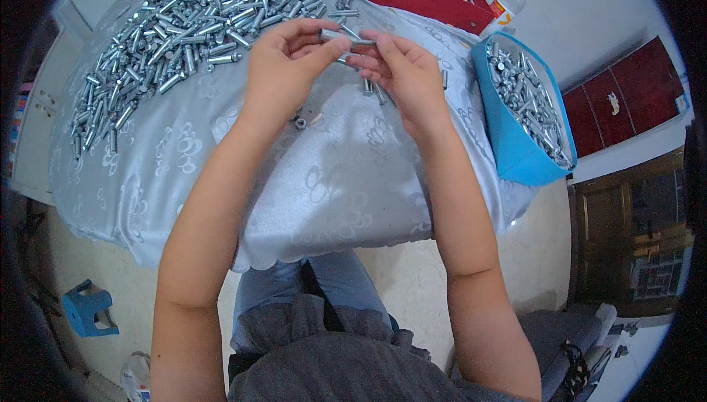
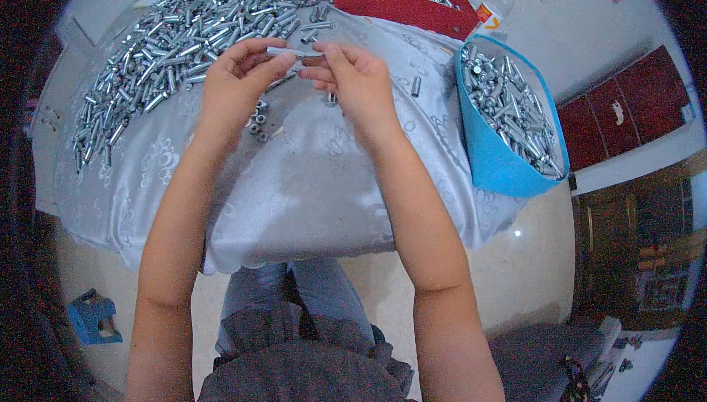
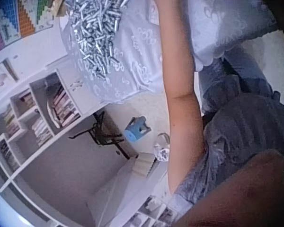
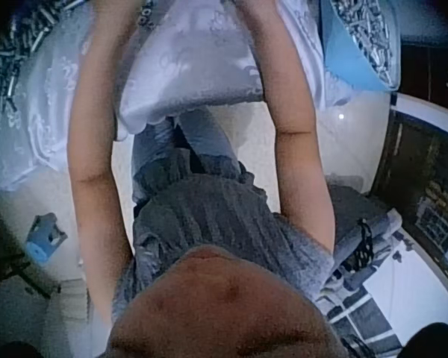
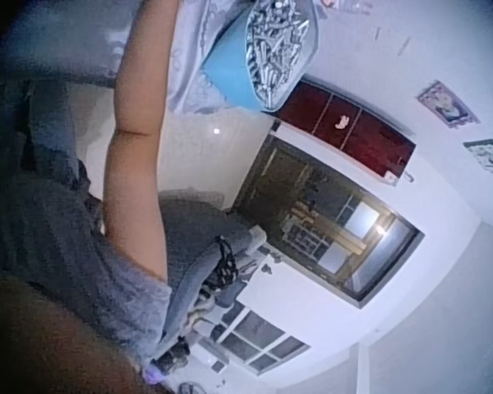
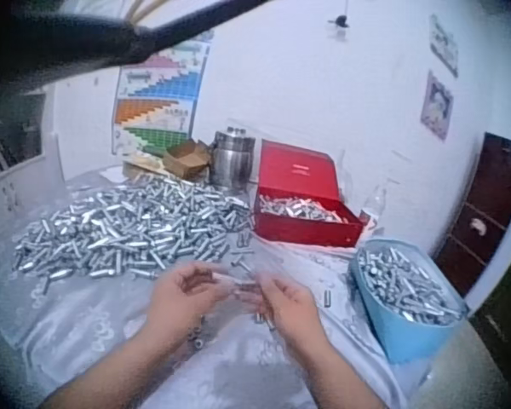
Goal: The person repeatedly picks up bolts and washers from a table, threads the washers onto the bolts by hand, and places the assembled units into a blue container. The process is continuous and repetitive, focusing on manual assembly of hardware components.
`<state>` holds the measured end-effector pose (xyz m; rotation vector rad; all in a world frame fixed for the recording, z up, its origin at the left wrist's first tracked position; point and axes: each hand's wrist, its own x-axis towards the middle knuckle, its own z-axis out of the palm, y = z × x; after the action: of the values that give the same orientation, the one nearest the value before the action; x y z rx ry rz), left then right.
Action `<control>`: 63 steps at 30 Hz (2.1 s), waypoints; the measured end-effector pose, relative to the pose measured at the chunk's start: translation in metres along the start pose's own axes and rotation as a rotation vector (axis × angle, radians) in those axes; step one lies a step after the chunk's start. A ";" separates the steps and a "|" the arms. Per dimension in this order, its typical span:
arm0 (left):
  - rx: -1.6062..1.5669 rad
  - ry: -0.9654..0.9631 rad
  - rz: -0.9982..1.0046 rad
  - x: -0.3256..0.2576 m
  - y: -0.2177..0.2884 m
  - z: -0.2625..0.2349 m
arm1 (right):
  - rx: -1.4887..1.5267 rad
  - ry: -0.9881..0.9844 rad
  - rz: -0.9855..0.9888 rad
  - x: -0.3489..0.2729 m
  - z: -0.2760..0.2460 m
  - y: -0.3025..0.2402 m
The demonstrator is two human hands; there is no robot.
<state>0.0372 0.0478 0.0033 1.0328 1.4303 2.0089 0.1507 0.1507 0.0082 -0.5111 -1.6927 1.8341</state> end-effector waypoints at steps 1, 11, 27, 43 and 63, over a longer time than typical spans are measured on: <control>0.006 0.003 0.041 0.000 -0.001 0.002 | 0.024 -0.009 0.030 -0.001 0.001 0.001; 0.485 -0.018 0.255 -0.003 -0.003 -0.001 | 0.136 -0.252 0.156 -0.006 0.009 -0.003; 0.881 -0.175 0.684 -0.005 -0.007 0.000 | -0.143 -0.011 0.114 -0.008 0.008 -0.004; 0.310 -0.065 0.076 -0.009 0.008 0.002 | -0.045 -0.126 -0.016 -0.012 0.010 -0.012; -0.226 0.363 -0.303 0.011 0.015 -0.028 | -0.887 0.350 -0.483 0.015 -0.044 0.005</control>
<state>0.0090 0.0345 0.0161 0.3434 1.3899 2.1342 0.1668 0.1938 -0.0001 -0.6405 -2.0734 0.5593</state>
